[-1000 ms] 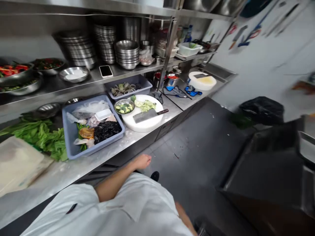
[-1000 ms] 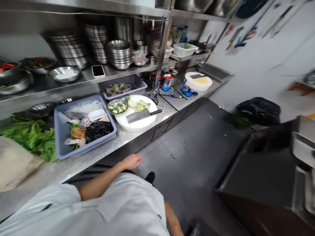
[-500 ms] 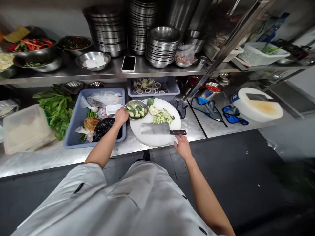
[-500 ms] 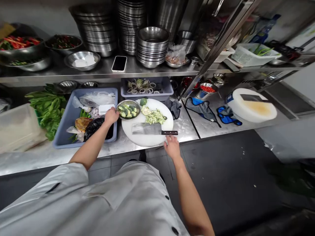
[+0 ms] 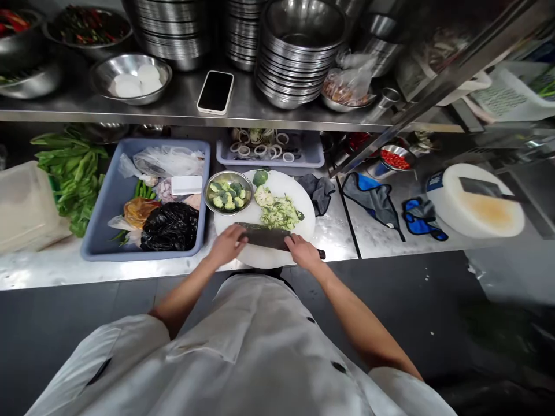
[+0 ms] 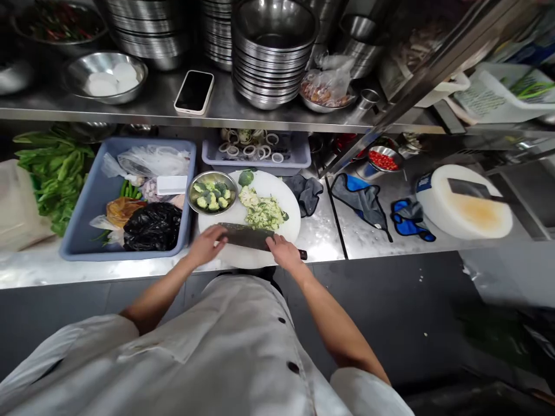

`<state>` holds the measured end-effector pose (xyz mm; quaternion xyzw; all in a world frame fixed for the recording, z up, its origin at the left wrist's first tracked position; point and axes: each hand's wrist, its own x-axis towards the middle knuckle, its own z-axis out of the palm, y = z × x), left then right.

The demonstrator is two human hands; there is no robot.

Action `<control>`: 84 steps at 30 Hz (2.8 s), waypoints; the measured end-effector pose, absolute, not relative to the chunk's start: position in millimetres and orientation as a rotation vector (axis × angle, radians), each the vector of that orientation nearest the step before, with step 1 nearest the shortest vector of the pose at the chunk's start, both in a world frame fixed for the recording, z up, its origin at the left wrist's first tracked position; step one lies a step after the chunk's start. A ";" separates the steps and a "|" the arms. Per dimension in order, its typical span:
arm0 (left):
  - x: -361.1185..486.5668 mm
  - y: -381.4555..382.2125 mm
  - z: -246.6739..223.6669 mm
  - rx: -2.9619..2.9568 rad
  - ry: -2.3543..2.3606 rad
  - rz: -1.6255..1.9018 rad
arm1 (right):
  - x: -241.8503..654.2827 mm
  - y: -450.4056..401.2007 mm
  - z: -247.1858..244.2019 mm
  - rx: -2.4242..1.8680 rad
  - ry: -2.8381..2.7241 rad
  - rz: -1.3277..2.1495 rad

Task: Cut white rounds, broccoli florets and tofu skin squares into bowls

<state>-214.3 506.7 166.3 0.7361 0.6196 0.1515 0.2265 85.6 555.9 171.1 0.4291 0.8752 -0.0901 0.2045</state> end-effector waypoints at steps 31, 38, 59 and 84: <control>-149.6 680.9 165.1 2.243 1.800 -0.048 | 183.4 605.9 171.5 1.685 2.415 -0.585; -141.2 633.9 167.9 2.245 1.948 -0.143 | 177.3 645.8 180.0 1.627 2.450 -0.538; -116.0 765.6 169.6 1.932 1.863 0.270 | 253.6 641.4 187.7 1.376 2.724 -0.482; -12.4 549.3 101.7 1.642 2.393 0.600 | 152.3 549.2 109.4 1.629 1.847 -2.202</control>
